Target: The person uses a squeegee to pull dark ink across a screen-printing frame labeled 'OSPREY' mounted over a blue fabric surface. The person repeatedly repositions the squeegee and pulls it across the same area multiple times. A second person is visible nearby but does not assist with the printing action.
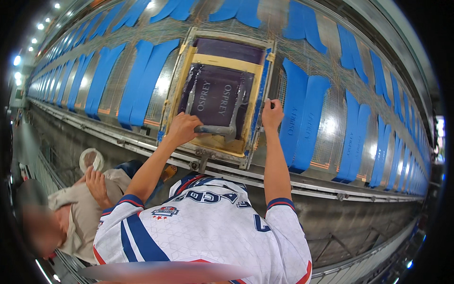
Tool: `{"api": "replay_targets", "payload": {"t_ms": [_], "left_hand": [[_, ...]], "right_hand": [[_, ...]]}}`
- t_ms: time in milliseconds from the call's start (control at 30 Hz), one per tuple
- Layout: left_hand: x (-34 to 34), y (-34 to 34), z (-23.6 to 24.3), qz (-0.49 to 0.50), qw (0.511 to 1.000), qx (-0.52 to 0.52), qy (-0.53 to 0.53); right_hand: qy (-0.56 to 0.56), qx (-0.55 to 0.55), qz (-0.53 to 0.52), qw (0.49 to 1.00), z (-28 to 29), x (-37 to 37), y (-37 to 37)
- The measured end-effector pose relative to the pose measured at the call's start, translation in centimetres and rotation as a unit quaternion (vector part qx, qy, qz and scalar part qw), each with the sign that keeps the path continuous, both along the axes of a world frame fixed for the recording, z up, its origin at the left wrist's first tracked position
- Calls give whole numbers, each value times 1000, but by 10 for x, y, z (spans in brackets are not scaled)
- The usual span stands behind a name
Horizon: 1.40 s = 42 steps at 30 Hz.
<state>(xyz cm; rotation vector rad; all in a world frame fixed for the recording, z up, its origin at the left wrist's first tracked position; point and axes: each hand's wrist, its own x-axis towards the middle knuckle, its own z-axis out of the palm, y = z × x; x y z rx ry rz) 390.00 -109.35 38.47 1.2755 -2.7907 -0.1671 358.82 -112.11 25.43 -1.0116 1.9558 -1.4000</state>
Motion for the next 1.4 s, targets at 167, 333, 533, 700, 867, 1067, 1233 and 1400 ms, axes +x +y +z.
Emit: {"api": "replay_targets", "payload": {"t_ms": [167, 333, 533, 700, 867, 1067, 1233, 1400], "left_hand": [[-9, -48, 27, -40, 999, 30, -6], [-37, -132, 33, -44, 998, 37, 5], [-48, -201, 32, -38, 998, 45, -5], [-59, -234, 39, -34, 998, 30, -35], [-53, -230, 23, -49, 996, 42, -54], [4, -74, -5, -61, 997, 41, -33], [0, -62, 4, -82, 995, 31, -42], [-43, -184, 28, -60, 996, -3, -61]], "right_hand": [[-3, 22, -8, 1000, -9, -2, 4], [-33, 58, -7, 998, 4, 4, 2], [188, 17, 37, 981, 20, -6, -21], [180, -38, 329, 926, 126, 16, -119], [244, 72, 399, 881, 95, 43, -141], [319, 58, 452, 831, 77, 87, 9], [296, 39, 435, 849, 82, 84, 23], [279, 59, 393, 874, 111, 48, -94]]}}
